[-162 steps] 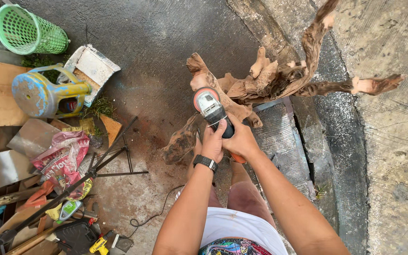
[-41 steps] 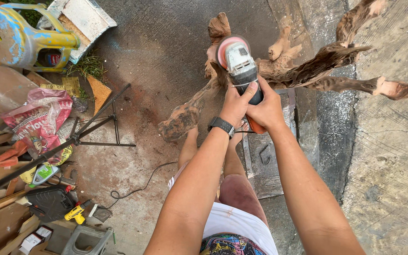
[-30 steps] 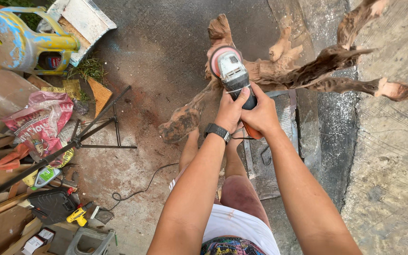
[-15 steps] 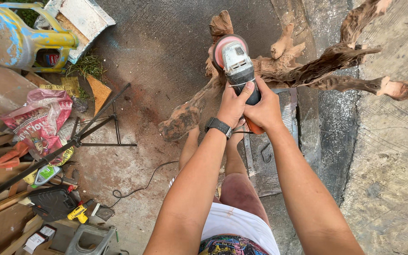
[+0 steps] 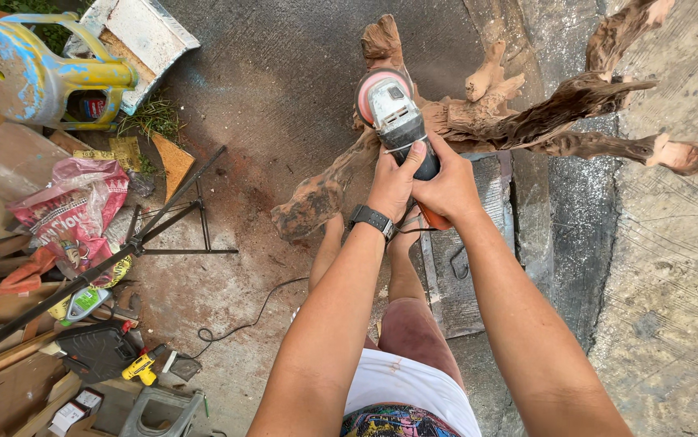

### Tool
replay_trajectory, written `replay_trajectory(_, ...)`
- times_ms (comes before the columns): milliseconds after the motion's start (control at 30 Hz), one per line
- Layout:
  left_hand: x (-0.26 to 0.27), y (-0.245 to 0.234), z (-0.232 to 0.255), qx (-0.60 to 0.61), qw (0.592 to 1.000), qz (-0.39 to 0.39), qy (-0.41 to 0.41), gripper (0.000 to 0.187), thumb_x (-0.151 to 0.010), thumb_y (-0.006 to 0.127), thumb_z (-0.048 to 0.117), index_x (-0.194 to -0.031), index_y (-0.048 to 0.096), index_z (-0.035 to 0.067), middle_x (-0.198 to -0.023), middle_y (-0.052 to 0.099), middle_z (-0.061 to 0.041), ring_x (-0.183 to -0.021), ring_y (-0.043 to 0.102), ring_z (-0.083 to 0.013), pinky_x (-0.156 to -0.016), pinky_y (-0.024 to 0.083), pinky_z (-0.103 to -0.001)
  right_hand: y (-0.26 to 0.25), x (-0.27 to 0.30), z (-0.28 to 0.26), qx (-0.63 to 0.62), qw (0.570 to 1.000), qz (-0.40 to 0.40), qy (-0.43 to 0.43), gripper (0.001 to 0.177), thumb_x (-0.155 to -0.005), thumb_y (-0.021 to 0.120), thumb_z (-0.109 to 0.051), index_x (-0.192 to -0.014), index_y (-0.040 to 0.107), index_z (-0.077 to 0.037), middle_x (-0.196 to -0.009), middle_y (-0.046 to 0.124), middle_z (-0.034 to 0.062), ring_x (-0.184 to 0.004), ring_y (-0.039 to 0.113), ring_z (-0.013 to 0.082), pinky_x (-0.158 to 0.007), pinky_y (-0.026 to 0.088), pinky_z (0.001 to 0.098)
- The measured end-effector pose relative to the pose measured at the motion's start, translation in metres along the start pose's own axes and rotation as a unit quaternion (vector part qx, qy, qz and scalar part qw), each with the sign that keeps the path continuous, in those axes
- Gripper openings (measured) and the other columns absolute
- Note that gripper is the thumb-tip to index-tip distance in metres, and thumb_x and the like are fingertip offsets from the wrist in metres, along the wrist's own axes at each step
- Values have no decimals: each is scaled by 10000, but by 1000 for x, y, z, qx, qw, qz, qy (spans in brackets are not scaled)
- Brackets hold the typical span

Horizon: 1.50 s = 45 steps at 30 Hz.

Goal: The person uses an angle grinder to smooth the surface of a large, irregular piece of wood resting on the ground. They hold the wood steady with their left hand while operating the tool with their right hand, moving the grinder along the wood's contours.

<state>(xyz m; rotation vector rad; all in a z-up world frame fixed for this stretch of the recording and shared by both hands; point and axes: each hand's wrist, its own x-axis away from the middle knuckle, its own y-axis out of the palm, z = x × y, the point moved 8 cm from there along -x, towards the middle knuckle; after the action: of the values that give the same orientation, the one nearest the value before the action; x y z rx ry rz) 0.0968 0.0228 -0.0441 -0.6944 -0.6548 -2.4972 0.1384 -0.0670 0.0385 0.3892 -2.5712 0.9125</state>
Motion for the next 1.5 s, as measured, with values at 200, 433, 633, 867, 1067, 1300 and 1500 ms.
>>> replay_trajectory(200,-3,-7,1,-17,1000,-1,-3,794,-1032,838,364,-1657,453,62,-1528,590,-203,-1455,549,-350,-1176,504,-560,3,1,-1,-22,1000,8,-12,632,-861,828,-355,-1476,698,-287,-877,772,221,-956,770,473,-692,566,588)
replay_trajectory(433,-2,-9,11,-55,998,-9,5,751,-1028,833,375,-1614,496,48,-1492,620,-213,-1437,562,-330,-1164,511,-549,6,2,8,-43,999,21,-13,665,-864,837,-348,-1501,684,-231,-899,765,257,-959,765,490,-671,565,600)
replay_trajectory(633,1,-6,5,-63,998,-15,-8,714,-1033,821,378,-1582,517,37,-1465,636,-226,-1429,570,-347,-1182,496,-560,0,9,13,-27,999,10,21,696,-813,873,-377,-1479,699,-272,-914,777,210,-959,776,432,-727,577,575)
replay_trajectory(867,0,1,8,-112,994,-14,6,692,-994,844,397,-1514,565,35,-1396,673,-260,-1392,618,-387,-1150,519,-567,-3,-2,25,-24,999,22,12,687,-814,884,-398,-1472,697,-331,-982,778,192,-1027,762,426,-767,570,568)
replay_trajectory(1067,2,-2,5,-94,996,4,7,646,-1022,820,375,-1499,578,12,-1388,677,-254,-1384,607,-370,-1125,518,-563,-3,2,15,-29,999,16,28,668,-811,860,-372,-1461,712,-334,-919,776,192,-980,775,415,-731,561,563)
replay_trajectory(1300,0,0,5,-101,995,-7,7,697,-1024,825,392,-1555,546,36,-1433,661,-246,-1417,590,-405,-1140,516,-575,-6,3,17,-40,999,8,26,706,-784,877,-398,-1467,705,-343,-913,781,186,-969,780,397,-719,564,567)
replay_trajectory(1500,-3,3,5,-97,995,-19,1,720,-1040,811,394,-1586,515,32,-1471,628,-268,-1450,554,-439,-1150,501,-615,-10,4,10,-58,998,17,16,714,-800,883,-376,-1487,709,-287,-941,780,228,-962,775,436,-728,573,578)
